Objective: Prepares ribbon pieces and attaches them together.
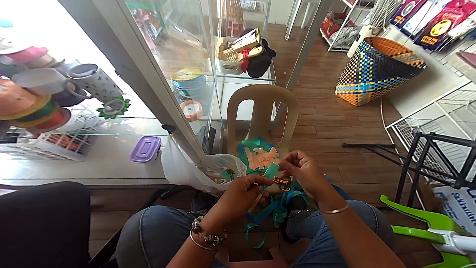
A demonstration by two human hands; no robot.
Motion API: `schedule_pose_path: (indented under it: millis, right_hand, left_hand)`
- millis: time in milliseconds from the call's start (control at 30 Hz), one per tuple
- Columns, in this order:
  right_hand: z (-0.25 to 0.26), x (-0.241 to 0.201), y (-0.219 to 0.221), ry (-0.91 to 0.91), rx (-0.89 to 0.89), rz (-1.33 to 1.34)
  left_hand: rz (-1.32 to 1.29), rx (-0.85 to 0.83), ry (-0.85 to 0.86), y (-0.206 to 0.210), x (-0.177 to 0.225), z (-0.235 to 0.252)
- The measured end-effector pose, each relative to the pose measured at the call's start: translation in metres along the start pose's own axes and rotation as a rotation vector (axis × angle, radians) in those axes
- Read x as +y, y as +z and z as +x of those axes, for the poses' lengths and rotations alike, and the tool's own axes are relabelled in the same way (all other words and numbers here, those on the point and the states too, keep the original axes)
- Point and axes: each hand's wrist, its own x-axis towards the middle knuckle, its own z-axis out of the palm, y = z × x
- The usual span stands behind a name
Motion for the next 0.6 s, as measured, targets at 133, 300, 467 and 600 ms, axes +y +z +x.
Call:
schedule_pose_path:
  millis: [133,300,467,600]
  right_hand:
    - [0.045,0.061,-0.017,0.267,-0.127,-0.768]
    - [0.045,0.126,-0.001,0.369,-0.306,-1.264]
    - [0.043,0.125,0.009,0.416,-0.262,-1.370]
    - [0.035,0.116,0.019,0.556,-0.337,-1.410]
  left_hand:
    - [-0.057,0.052,0.032,-0.006,0.006,-0.005]
    - [-0.150,0.052,0.084,-0.015,0.014,-0.016]
    - [-0.122,-0.068,0.163,-0.026,0.015,-0.024]
    - [-0.043,-0.137,0.195,-0.032,0.015,-0.029]
